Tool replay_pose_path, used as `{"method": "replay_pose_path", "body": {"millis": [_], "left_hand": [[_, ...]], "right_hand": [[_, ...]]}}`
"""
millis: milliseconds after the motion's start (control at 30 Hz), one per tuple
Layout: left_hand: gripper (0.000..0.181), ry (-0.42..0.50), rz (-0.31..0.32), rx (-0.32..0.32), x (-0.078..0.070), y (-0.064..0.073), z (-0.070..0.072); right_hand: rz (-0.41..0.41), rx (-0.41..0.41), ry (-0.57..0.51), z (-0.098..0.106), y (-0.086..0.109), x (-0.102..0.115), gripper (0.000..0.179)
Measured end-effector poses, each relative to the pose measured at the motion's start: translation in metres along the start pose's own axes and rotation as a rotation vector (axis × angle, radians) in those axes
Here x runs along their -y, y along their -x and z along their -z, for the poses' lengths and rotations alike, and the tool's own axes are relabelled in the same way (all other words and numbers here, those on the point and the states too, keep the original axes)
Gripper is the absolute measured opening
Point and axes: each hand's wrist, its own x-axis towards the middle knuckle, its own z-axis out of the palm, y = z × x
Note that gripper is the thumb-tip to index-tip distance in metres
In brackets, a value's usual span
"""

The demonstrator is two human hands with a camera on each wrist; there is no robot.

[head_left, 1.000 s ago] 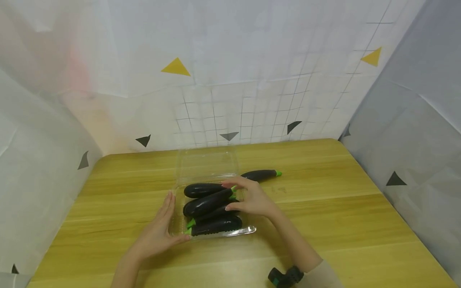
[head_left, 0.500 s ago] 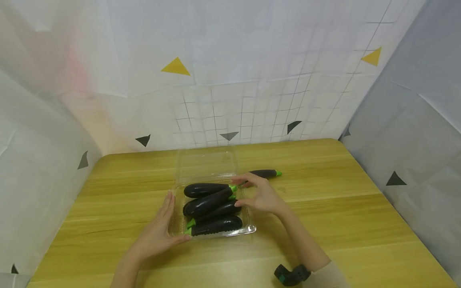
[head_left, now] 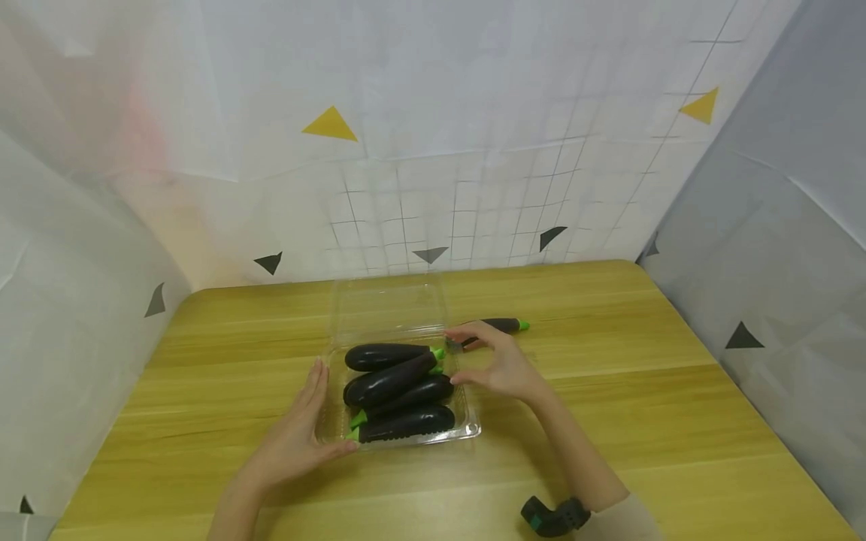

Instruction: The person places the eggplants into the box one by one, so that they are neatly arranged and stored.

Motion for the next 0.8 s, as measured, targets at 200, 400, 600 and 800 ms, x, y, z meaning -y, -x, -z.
{"method": "replay_pose_path", "body": {"millis": [200,400,600,800], "left_hand": [[0.124,0.005,0.000,-0.002,0.001,0.000,0.000],[0.124,0.008,0.002,-0.001,0.001,0.000,0.000],[0.124,0.006,0.001,0.002,0.001,-0.001,0.000],[0.125,0.001,-0.005,0.002,0.002,-0.001,0.000]], "right_hand": [[-0.007,-0.007,-0.007,0.001,0.003,-0.001,0.061],[-0.048,-0.021,-0.012,0.005,0.005,-0.001,0.060],[-0.055,-0.041,-0.002,0.011,0.006,-0.002,0.060],[-0.081,-0.043,-0.029,0.016,0.008,-0.004,0.061]]}}
